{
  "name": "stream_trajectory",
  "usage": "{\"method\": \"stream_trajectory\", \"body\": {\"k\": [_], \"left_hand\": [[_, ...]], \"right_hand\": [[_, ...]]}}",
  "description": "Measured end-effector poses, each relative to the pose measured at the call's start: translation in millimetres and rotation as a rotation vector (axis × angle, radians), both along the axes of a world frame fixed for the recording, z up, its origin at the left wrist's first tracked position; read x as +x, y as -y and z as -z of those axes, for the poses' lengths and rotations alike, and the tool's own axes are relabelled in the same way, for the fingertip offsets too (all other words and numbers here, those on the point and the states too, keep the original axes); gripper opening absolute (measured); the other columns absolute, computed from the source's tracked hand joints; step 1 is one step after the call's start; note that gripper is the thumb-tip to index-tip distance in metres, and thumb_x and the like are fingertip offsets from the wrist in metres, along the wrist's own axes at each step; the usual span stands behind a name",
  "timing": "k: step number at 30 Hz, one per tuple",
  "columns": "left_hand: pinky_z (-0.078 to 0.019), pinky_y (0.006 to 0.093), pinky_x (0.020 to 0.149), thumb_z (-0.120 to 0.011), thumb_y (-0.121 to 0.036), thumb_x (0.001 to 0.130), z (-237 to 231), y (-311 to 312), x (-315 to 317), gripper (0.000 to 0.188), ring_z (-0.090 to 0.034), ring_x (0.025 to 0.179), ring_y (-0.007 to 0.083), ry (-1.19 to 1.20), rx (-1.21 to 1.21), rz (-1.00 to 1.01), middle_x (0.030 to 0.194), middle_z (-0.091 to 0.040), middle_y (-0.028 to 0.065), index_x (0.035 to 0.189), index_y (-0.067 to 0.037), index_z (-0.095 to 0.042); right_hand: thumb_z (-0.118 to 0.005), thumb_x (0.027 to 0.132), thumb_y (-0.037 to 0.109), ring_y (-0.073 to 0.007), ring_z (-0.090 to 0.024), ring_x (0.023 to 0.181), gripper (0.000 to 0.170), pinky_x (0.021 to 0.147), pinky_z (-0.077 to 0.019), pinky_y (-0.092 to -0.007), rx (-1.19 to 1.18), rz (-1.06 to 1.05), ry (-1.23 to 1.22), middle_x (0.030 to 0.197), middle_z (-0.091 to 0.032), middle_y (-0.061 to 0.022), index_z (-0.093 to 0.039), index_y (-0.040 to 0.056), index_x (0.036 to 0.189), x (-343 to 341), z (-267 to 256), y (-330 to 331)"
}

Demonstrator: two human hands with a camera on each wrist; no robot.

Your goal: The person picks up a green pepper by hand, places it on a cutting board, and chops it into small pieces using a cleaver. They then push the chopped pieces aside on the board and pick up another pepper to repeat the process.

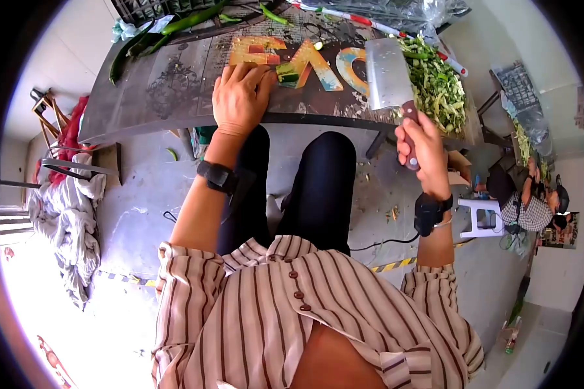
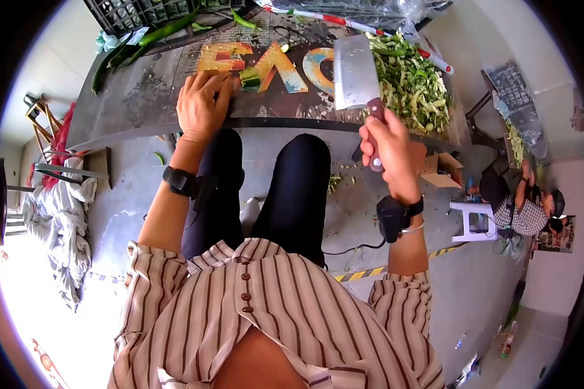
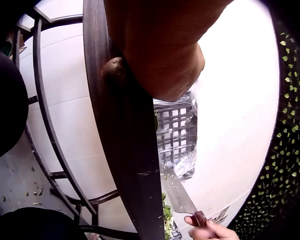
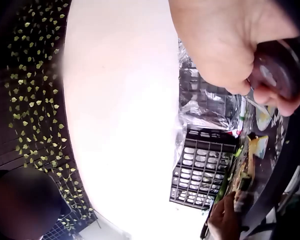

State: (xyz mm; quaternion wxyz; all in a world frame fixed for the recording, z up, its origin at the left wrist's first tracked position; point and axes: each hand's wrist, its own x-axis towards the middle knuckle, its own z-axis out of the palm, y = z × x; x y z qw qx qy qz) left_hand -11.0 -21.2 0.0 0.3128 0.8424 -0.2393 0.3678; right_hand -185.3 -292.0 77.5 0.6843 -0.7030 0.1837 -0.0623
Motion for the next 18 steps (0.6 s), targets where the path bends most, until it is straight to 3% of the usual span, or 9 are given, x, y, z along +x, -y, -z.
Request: {"method": "stream_trajectory", "body": {"k": [8, 10, 18], "left_hand": [[-0.0474, 0.0352, 0.078, -0.067, -0.022, 0.085, 1.2, 1.0, -3.6, 0.013, -0.061, 0.087, 0.0243, -0.017, -0.004, 0.029, 0.093, -0.067, 0.0005, 0.092, -0.013, -0.073], [-0.0474, 0.035, 0.078, -0.067, -0.021, 0.085, 2.2, 1.1, -3.5, 0.012, -0.06, 0.086, 0.0235, -0.008, -0.003, 0.017, 0.093, -0.067, 0.0002, 0.092, -0.013, -0.073], [-0.0458, 0.0351, 0.074, -0.069, -0.023, 0.084, 5.1, 0.6, -1.3, 0.01, -0.06, 0.086, 0.0228, 0.015, -0.014, 0.026, 0.091, -0.066, -0.0012, 0.089, -0.015, -0.071]], "right_hand": [[-0.054, 0.098, 0.015, -0.0071, -0.05, 0.052, 0.014, 0.04, -0.0438, -0.0247, 0.038, -0.203, -0.025, 0.074, -0.053, -0.0017, -0.049, 0.0047, 0.107, 35.2, 3.0, -30.5], [-0.052, 0.098, 0.015, -0.0055, -0.049, 0.053, 0.023, 0.04, -0.0423, -0.0231, 0.019, -0.249, -0.063, 0.077, -0.055, -0.0022, -0.049, 0.0045, 0.119, 47.1, 3.6, -34.8], [-0.052, 0.099, 0.015, -0.0045, -0.05, 0.054, 0.012, 0.042, -0.0429, -0.022, -0.021, -0.207, -0.092, 0.075, -0.054, 0.0002, -0.049, 0.007, 0.108, 67.7, 9.8, -6.0]]}}
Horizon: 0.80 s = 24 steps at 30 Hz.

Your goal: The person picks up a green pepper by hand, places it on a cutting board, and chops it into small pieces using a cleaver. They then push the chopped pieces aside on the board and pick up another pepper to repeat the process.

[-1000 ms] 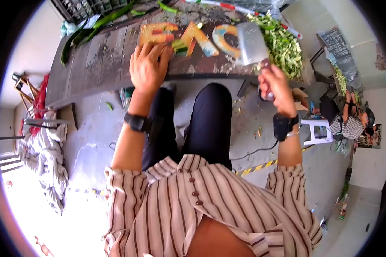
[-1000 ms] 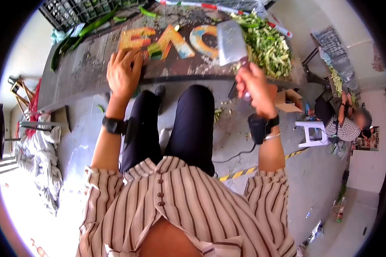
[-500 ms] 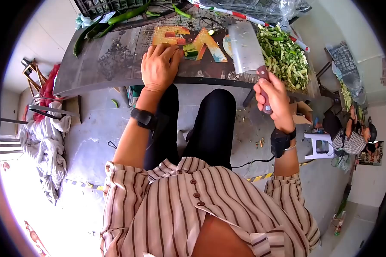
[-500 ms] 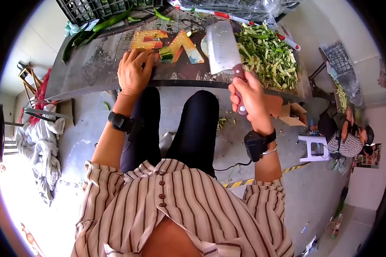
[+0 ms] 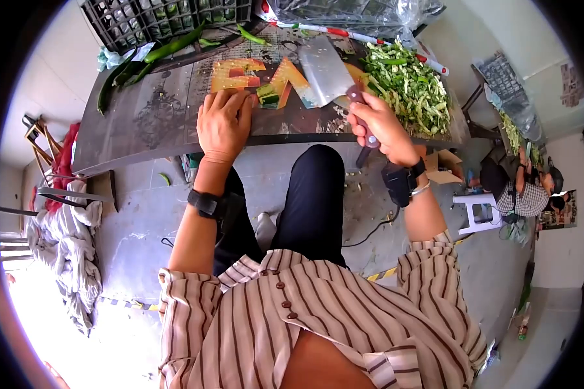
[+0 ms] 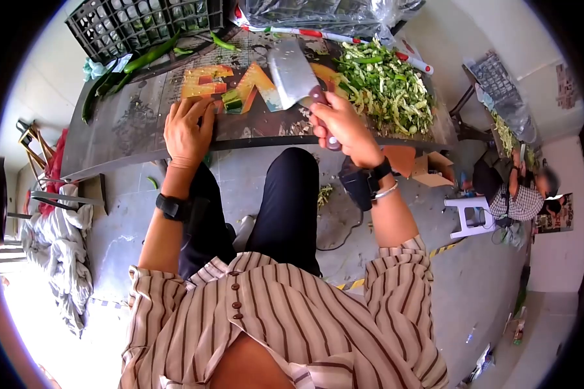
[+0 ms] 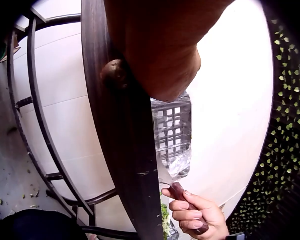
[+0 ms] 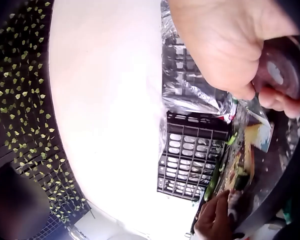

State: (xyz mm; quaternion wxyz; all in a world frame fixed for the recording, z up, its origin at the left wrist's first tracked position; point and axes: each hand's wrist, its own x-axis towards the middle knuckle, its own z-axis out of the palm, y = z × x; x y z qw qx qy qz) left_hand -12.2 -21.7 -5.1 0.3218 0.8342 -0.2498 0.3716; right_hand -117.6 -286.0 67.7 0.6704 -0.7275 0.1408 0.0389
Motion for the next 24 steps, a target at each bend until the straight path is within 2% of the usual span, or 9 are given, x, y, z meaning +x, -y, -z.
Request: {"method": "stream_trajectory", "body": {"k": [2, 7, 12, 16, 18, 21, 24], "left_hand": [[-0.0455, 0.0352, 0.074, -0.069, -0.023, 0.084, -0.7, -1.1, -0.4, 0.01, -0.06, 0.087, 0.0231, 0.013, -0.009, 0.001, 0.092, -0.066, -0.001, 0.089, -0.014, -0.071], [-0.0448, 0.0354, 0.077, -0.069, -0.024, 0.083, -1.6, 0.2, -1.3, 0.015, -0.059, 0.091, 0.0238, -0.044, -0.013, 0.052, 0.095, -0.066, 0.0, 0.094, -0.013, -0.072], [-0.0421, 0.0378, 0.083, -0.068, -0.026, 0.083, -3.2, 0.1, -2.2, 0.024, -0.058, 0.096, 0.0249, -0.113, -0.036, 0.009, 0.098, -0.066, 0.0024, 0.103, -0.012, -0.072], [-0.0391, 0.0399, 0.086, -0.07, -0.028, 0.08, -8.7, 13.7, -4.1, 0.032, -0.057, 0.1, 0.0251, -0.118, -0.033, 0.051, 0.1, -0.065, 0.0024, 0.109, -0.013, -0.07], [-0.0393, 0.0391, 0.087, -0.07, -0.026, 0.08, -10.6, 21.2, -6.4, 0.031, -0.055, 0.1, 0.0253, -0.134, 0.02, 0.089, 0.098, -0.063, 0.0027, 0.11, -0.015, -0.07], [-0.04, 0.0391, 0.085, -0.071, -0.022, 0.077, -7.4, 25.2, -5.4, 0.026, -0.055, 0.099, 0.026, -0.166, 0.026, 0.112, 0.096, -0.062, 0.0031, 0.103, -0.015, -0.072], [-0.0415, 0.0395, 0.085, -0.071, -0.015, 0.076, -1.0, 24.6, -0.8, 0.021, -0.055, 0.097, 0.027, -0.16, 0.04, 0.137, 0.097, -0.062, 0.003, 0.097, -0.014, -0.073]], "right_hand": [[-0.054, 0.098, 0.016, -0.0053, -0.051, 0.054, 0.012, 0.042, -0.0454, -0.0235, 0.074, 0.049, 0.018, 0.074, -0.053, 0.0002, -0.05, 0.0059, 0.103, -2.9, -1.5, 13.7], [-0.055, 0.097, 0.016, -0.0066, -0.051, 0.053, 0.011, 0.044, -0.045, -0.0244, -0.005, 0.195, 0.051, 0.074, -0.054, -0.0003, -0.049, 0.0071, 0.101, -17.9, 6.1, 41.1], [-0.052, 0.099, 0.016, -0.0056, -0.048, 0.052, 0.008, 0.041, -0.0415, -0.0228, 0.054, 0.296, 0.107, 0.074, -0.053, -0.0002, -0.048, 0.0093, 0.097, -49.1, 3.4, 27.4], [-0.051, 0.099, 0.015, -0.0055, -0.047, 0.051, 0.009, 0.04, -0.0411, -0.0229, 0.134, 0.321, 0.123, 0.075, -0.053, -0.001, -0.049, 0.0086, 0.105, -64.8, 5.0, -0.8], [-0.051, 0.1, 0.015, -0.006, -0.047, 0.051, 0.015, 0.04, -0.0409, -0.023, 0.171, 0.312, 0.116, 0.076, -0.053, -0.0017, -0.049, 0.0072, 0.113, -67.3, 12.7, -10.1], [-0.051, 0.1, 0.016, -0.0066, -0.047, 0.052, 0.023, 0.041, -0.042, -0.0234, 0.267, 0.262, 0.119, 0.078, -0.054, -0.0026, -0.049, 0.0061, 0.121, -68.9, 21.9, -21.3], [-0.05, 0.1, 0.016, -0.0069, -0.048, 0.052, 0.023, 0.042, -0.0424, -0.0237, 0.29, 0.209, 0.099, 0.078, -0.054, -0.0028, -0.049, 0.0059, 0.121, -67.7, 22.1, -31.5]]}}
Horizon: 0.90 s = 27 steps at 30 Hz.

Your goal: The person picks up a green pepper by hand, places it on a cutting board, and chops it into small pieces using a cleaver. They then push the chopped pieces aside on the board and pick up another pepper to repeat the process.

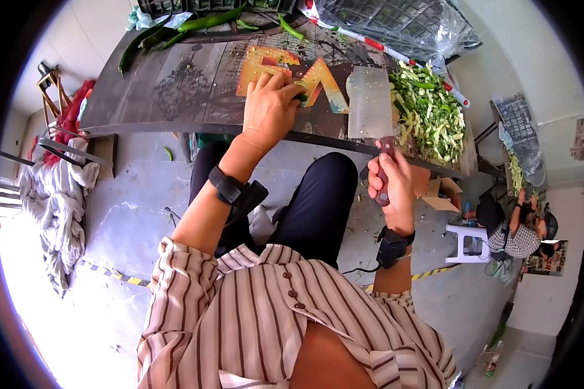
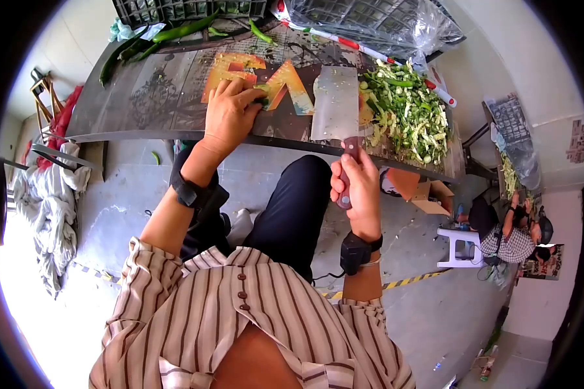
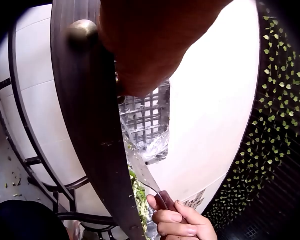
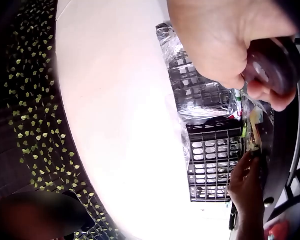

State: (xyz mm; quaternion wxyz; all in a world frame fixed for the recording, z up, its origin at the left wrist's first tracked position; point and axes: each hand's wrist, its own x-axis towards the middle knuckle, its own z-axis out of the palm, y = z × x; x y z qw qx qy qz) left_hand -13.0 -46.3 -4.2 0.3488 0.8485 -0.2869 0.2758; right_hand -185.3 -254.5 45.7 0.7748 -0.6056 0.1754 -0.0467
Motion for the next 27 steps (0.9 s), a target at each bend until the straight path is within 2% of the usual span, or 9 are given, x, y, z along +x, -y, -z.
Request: {"method": "stream_trajectory", "body": {"k": [5, 9, 15, 19, 21, 24, 27], "left_hand": [[-0.0417, 0.0402, 0.09, -0.072, -0.016, 0.075, 4.0, -17.3, 2.2, 0.02, -0.057, 0.099, 0.0274, -0.065, -0.087, 0.144, 0.1, -0.063, 0.0041, 0.094, -0.011, -0.073], [-0.0414, 0.0397, 0.091, -0.073, -0.019, 0.075, -3.9, -22.8, -6.9, 0.021, -0.057, 0.1, 0.0268, -0.011, -0.074, 0.119, 0.1, -0.063, 0.0045, 0.095, -0.011, -0.072], [-0.0409, 0.0393, 0.093, -0.073, -0.021, 0.078, -3.0, -12.3, -4.7, 0.025, -0.058, 0.102, 0.027, -0.151, -0.038, -0.015, 0.101, -0.064, 0.0053, 0.1, -0.01, -0.068], [-0.0428, 0.0391, 0.091, -0.072, -0.014, 0.077, 2.4, -19.9, -1.3, 0.032, -0.059, 0.098, 0.0302, -0.116, -0.124, 0.047, 0.101, -0.063, 0.0069, 0.107, -0.009, -0.064], [-0.0442, 0.0393, 0.09, -0.071, -0.011, 0.076, 2.6, -21.6, -1.1, 0.035, -0.059, 0.097, 0.0315, -0.108, -0.184, 0.075, 0.1, -0.063, 0.0074, 0.11, -0.009, -0.063], [-0.0477, 0.0392, 0.085, -0.069, -0.004, 0.076, 0.6, -24.8, -2.0, 0.042, -0.06, 0.096, 0.0314, -0.132, -0.226, 0.114, 0.103, -0.062, 0.0079, 0.116, -0.01, -0.061], [-0.0505, 0.0389, 0.083, -0.068, -0.001, 0.075, -0.4, -26.9, -4.1, 0.046, -0.061, 0.096, 0.0304, -0.176, -0.236, 0.127, 0.109, -0.06, 0.0094, 0.119, -0.01, -0.06]], "right_hand": [[-0.05, 0.1, 0.016, -0.0067, -0.047, 0.053, 0.025, 0.043, -0.0425, -0.0243, -0.004, -0.01, -0.018, 0.078, -0.054, -0.0032, -0.05, 0.0047, 0.122, -0.1, 7.7, -5.8], [-0.05, 0.1, 0.015, -0.0065, -0.047, 0.053, 0.024, 0.043, -0.0423, -0.0241, 0.009, -0.005, -0.037, 0.078, -0.053, -0.003, -0.05, 0.0048, 0.122, -1.8, 7.8, -8.9], [-0.051, 0.099, 0.015, -0.0062, -0.046, 0.05, 0.02, 0.041, -0.0408, -0.0226, -0.105, 0.015, -0.027, 0.076, -0.053, -0.0027, -0.051, 0.0053, 0.117, 0.8, -2.1, -19.4], [-0.052, 0.099, 0.011, -0.0057, -0.047, 0.049, 0.018, 0.041, -0.041, -0.0214, -0.241, 0.022, -0.009, 0.074, -0.053, -0.0017, -0.051, 0.0038, 0.114, 10.4, -2.9, -20.0], [-0.051, 0.098, 0.007, -0.0052, -0.047, 0.048, 0.015, 0.041, -0.041, -0.0206, -0.455, -0.02, 0.098, 0.073, -0.052, -0.0008, -0.052, 0.0024, 0.112, 17.6, -5.1, -17.7], [-0.05, 0.097, 0.005, -0.005, -0.048, 0.049, 0.014, 0.04, -0.0406, -0.0206, -0.586, 0.003, 0.163, 0.072, -0.052, -0.0006, -0.052, 0.0008, 0.11, 25.4, -12.2, -21.1], [-0.051, 0.098, 0.008, -0.0054, -0.048, 0.048, 0.017, 0.04, -0.0403, -0.0206, -0.49, -0.002, 0.19, 0.072, -0.052, -0.0015, -0.051, -0.0005, 0.113, 27.7, -13.8, -24.1]]}}
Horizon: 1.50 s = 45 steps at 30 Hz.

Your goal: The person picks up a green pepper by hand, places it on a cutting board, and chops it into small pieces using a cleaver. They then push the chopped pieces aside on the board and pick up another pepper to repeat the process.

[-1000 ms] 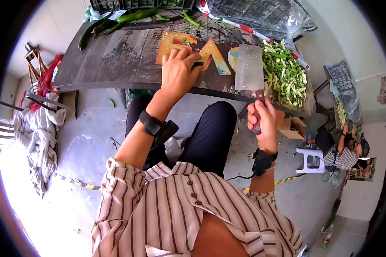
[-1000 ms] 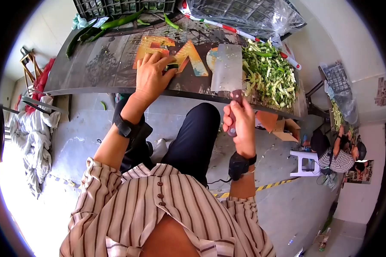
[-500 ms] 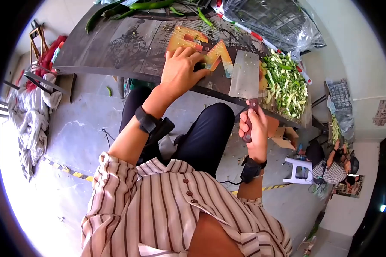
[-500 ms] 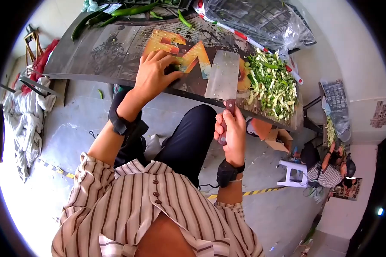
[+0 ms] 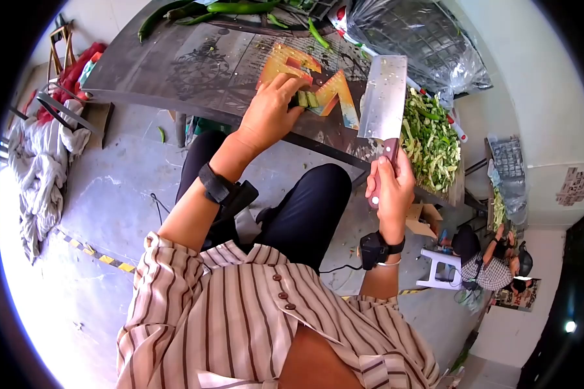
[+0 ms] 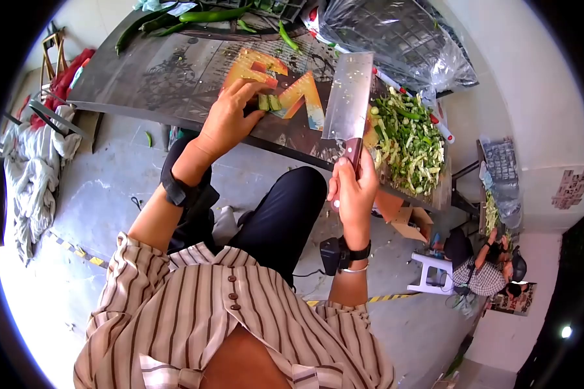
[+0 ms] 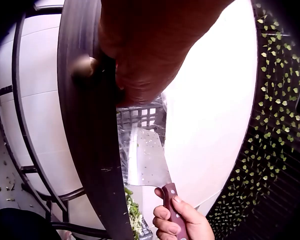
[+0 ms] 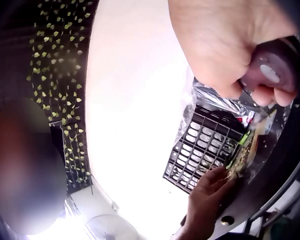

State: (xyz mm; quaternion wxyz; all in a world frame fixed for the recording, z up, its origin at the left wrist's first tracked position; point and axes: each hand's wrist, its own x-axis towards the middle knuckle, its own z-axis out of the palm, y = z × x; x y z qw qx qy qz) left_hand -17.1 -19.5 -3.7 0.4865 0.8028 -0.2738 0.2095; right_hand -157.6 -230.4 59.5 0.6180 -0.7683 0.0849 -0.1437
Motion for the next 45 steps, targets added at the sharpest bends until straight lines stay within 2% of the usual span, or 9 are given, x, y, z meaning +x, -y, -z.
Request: {"method": "stream_trajectory", "body": {"k": [5, 9, 11, 14, 21, 30, 38, 45], "left_hand": [[-0.0516, 0.0382, 0.087, -0.071, -0.001, 0.074, 3.7, 1.7, 1.4, 0.045, -0.062, 0.1, 0.0312, -0.043, -0.091, 0.049, 0.122, -0.056, 0.012, 0.118, -0.006, -0.061], [-0.0514, 0.0383, 0.087, -0.072, -0.002, 0.074, 2.0, 0.8, 0.1, 0.038, -0.062, 0.102, 0.0315, 0.024, -0.051, 0.028, 0.124, -0.057, 0.0123, 0.111, -0.004, -0.064], [-0.0515, 0.0383, 0.086, -0.073, -0.005, 0.072, 4.4, 1.2, 1.7, 0.033, -0.062, 0.1, 0.0316, 0.09, -0.039, -0.018, 0.119, -0.059, 0.0123, 0.105, -0.003, -0.067], [-0.0514, 0.0384, 0.084, -0.075, -0.007, 0.072, 5.1, -0.8, 3.6, 0.031, -0.062, 0.097, 0.0315, 0.061, -0.034, -0.003, 0.111, -0.061, 0.0117, 0.102, -0.002, -0.068], [-0.051, 0.0382, 0.083, -0.075, -0.007, 0.071, 6.4, 0.0, 4.9, 0.032, -0.062, 0.094, 0.031, 0.039, -0.044, -0.02, 0.105, -0.062, 0.0117, 0.102, -0.002, -0.069], [-0.0449, 0.0399, 0.093, -0.074, -0.011, 0.073, 7.6, -0.4, 2.8, 0.033, -0.06, 0.101, 0.0296, 0.11, 0.05, -0.029, 0.106, -0.064, 0.0091, 0.105, -0.005, -0.071], [-0.033, 0.0448, 0.11, -0.064, -0.009, 0.074, 6.2, -0.7, -0.4, 0.032, -0.059, 0.107, 0.0263, 0.123, 0.077, -0.037, 0.107, -0.065, 0.0082, 0.105, -0.007, -0.071], [-0.0313, 0.0462, 0.111, -0.062, -0.008, 0.073, 7.1, 0.8, 0.1, 0.032, -0.059, 0.108, 0.0267, 0.106, 0.073, -0.05, 0.106, -0.065, 0.0085, 0.104, -0.007, -0.07]], "right_hand": [[-0.052, 0.1, 0.014, -0.0073, -0.048, 0.047, 0.019, 0.04, -0.0398, -0.0218, 0.215, 0.057, 0.007, 0.071, -0.052, -0.0029, -0.05, 0.0008, 0.114, -4.2, -4.9, -19.0], [-0.052, 0.101, 0.018, -0.0086, -0.048, 0.046, 0.02, 0.04, -0.0403, -0.0233, 0.236, -0.025, -0.02, 0.071, -0.051, -0.0037, -0.049, 0.0016, 0.112, 5.4, 4.7, -22.0], [-0.053, 0.1, 0.02, -0.0078, -0.048, 0.045, 0.02, 0.04, -0.0402, -0.0227, 0.235, -0.061, -0.028, 0.071, -0.051, -0.0034, -0.05, 0.0019, 0.108, 13.3, 11.2, -26.7], [-0.054, 0.1, 0.019, -0.0076, -0.046, 0.044, 0.016, 0.039, -0.0394, -0.0222, 0.236, -0.103, -0.044, 0.069, -0.051, -0.0029, -0.049, 0.0034, 0.102, 24.4, 15.1, -36.6], [-0.053, 0.1, 0.017, -0.0073, -0.045, 0.043, 0.015, 0.039, -0.0386, -0.0227, 0.204, -0.152, -0.007, 0.068, -0.051, -0.0025, -0.048, 0.0036, 0.098, 44.8, 22.6, -48.7], [-0.054, 0.1, 0.016, -0.0077, -0.047, 0.044, 0.015, 0.038, -0.0397, -0.0233, 0.179, -0.142, -0.008, 0.069, -0.051, -0.0027, -0.047, 0.003, 0.097, 53.3, 26.9, -52.6], [-0.053, 0.1, 0.016, -0.0076, -0.047, 0.044, 0.014, 0.038, -0.0396, -0.023, 0.198, -0.134, -0.011, 0.069, -0.05, -0.0025, -0.047, 0.0028, 0.098, 53.0, 29.1, -53.0], [-0.052, 0.1, 0.016, -0.0079, -0.047, 0.044, 0.014, 0.038, -0.0404, -0.0236, 0.19, -0.117, -0.029, 0.068, -0.05, -0.0027, -0.047, 0.0023, 0.098, 51.7, 27.9, -56.2]]}}
